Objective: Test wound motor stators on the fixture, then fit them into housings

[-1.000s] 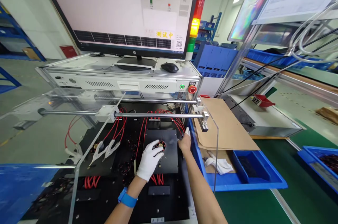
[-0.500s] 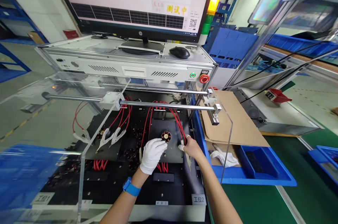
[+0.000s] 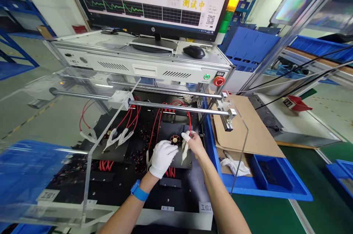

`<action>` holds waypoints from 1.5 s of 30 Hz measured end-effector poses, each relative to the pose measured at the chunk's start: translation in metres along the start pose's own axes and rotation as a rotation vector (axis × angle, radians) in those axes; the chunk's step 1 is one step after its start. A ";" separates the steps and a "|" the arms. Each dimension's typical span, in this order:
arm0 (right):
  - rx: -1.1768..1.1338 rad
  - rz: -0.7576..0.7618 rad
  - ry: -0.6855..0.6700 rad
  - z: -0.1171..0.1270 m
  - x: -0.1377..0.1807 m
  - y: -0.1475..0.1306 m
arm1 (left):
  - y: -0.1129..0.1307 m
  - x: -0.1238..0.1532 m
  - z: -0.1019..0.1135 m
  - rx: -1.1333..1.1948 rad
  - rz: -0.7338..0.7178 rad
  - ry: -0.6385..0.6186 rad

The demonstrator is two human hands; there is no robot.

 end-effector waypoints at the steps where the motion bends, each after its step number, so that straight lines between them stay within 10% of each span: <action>1: -0.005 0.006 0.014 -0.001 0.000 0.001 | 0.000 0.000 0.000 0.002 -0.004 0.004; 45: -0.182 0.048 0.369 0.022 -0.026 0.019 | -0.008 -0.001 0.001 0.238 0.131 0.150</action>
Point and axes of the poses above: each hand's wrist, its own x-axis away from the middle knuckle, its own z-axis out of the back of the hand, y = z × x, the point moved 3 cm from there along -x, towards the middle knuckle, and after that the axes turned 8 degrees about y, right-handed, at the moved point
